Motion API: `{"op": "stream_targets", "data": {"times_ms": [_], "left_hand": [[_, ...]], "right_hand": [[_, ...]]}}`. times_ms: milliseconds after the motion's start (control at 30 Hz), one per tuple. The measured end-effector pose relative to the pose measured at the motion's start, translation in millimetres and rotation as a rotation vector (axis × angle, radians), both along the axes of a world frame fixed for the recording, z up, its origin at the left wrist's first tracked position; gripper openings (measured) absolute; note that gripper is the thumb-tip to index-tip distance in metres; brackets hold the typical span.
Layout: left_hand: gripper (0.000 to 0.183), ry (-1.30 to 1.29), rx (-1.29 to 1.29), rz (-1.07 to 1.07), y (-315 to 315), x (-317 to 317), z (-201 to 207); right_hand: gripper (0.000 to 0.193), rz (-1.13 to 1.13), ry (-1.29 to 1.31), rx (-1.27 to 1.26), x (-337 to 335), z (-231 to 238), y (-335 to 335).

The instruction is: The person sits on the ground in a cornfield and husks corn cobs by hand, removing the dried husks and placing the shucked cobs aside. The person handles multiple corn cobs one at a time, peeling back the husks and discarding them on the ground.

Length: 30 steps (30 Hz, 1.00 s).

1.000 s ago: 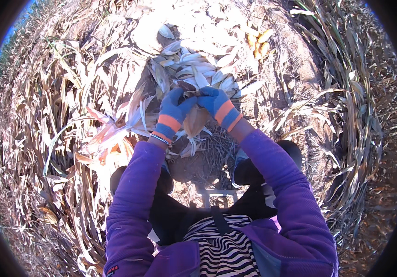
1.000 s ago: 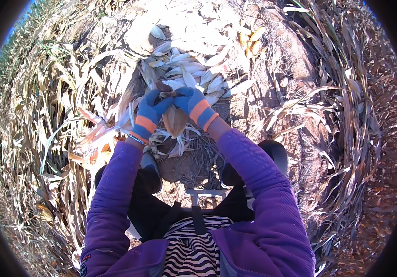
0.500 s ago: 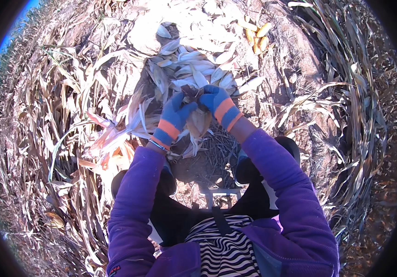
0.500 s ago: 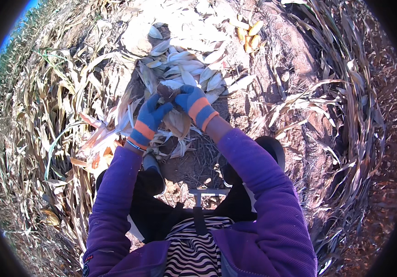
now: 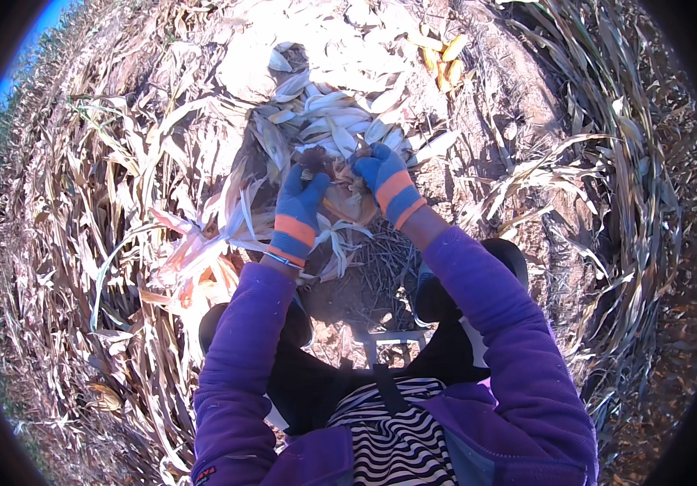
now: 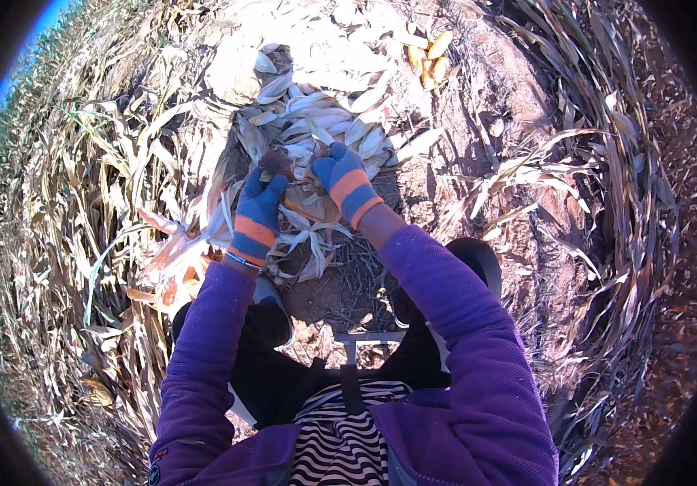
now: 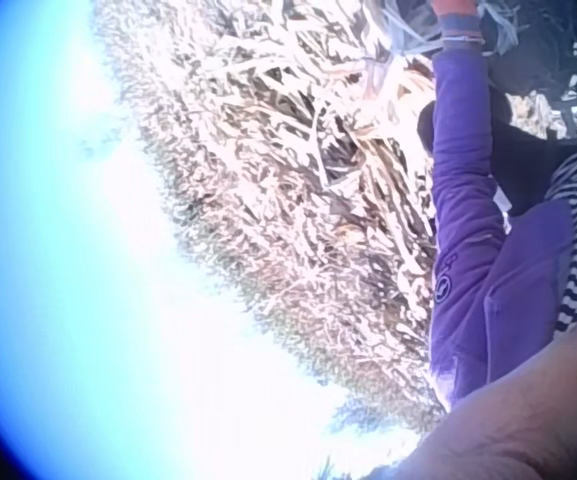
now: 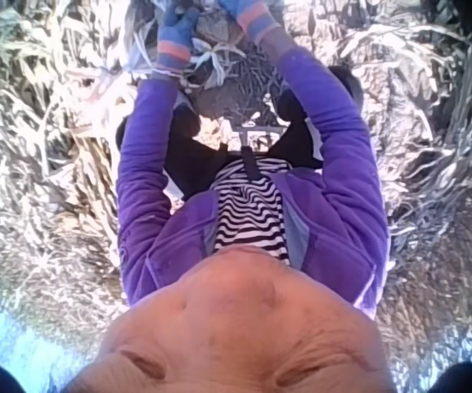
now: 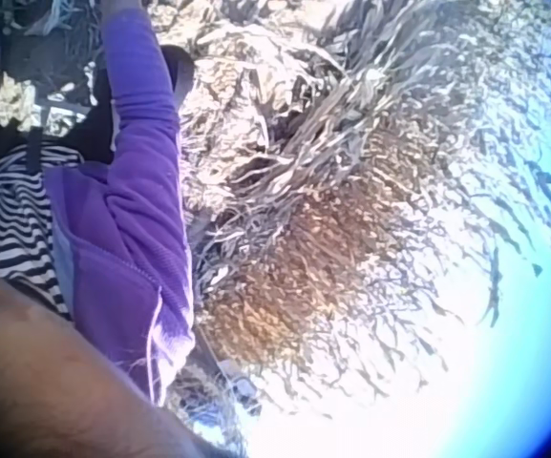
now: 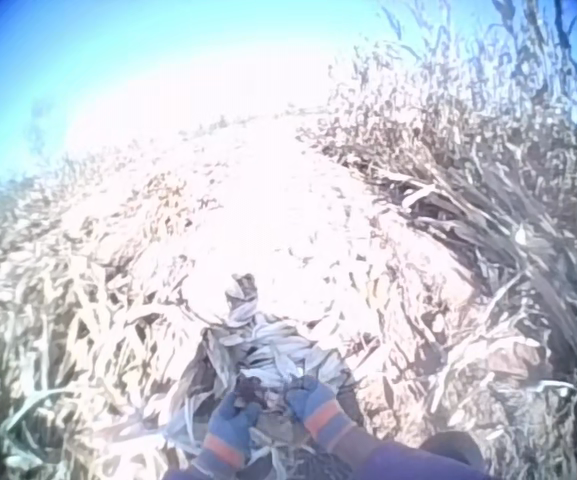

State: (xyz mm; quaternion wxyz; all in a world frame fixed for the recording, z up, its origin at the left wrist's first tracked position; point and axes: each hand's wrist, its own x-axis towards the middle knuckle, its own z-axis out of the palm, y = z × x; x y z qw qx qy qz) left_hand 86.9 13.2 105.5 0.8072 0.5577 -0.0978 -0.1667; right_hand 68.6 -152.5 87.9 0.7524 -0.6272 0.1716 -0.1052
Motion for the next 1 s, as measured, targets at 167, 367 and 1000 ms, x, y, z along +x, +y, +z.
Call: {"op": "stream_targets", "data": {"times_ms": [167, 367, 1000], "left_hand": [[0.036, 0.034, -0.159, 0.029, -0.6, 2.9, -3.0], [0.032, 0.104, -0.161, -0.027, 7.8, 6.9, -11.8], [0.034, 0.081, -0.071, -0.147, -1.8, -7.5, 4.6]], "right_hand": [[0.022, 0.039, -0.21, -0.025, -5.6, 4.9, 2.2], [0.043, 0.313, -0.042, -0.504, -13.5, 22.4, 9.8], [0.023, 0.1, 0.097, -0.171, -13.1, 11.6, 6.5]]}}
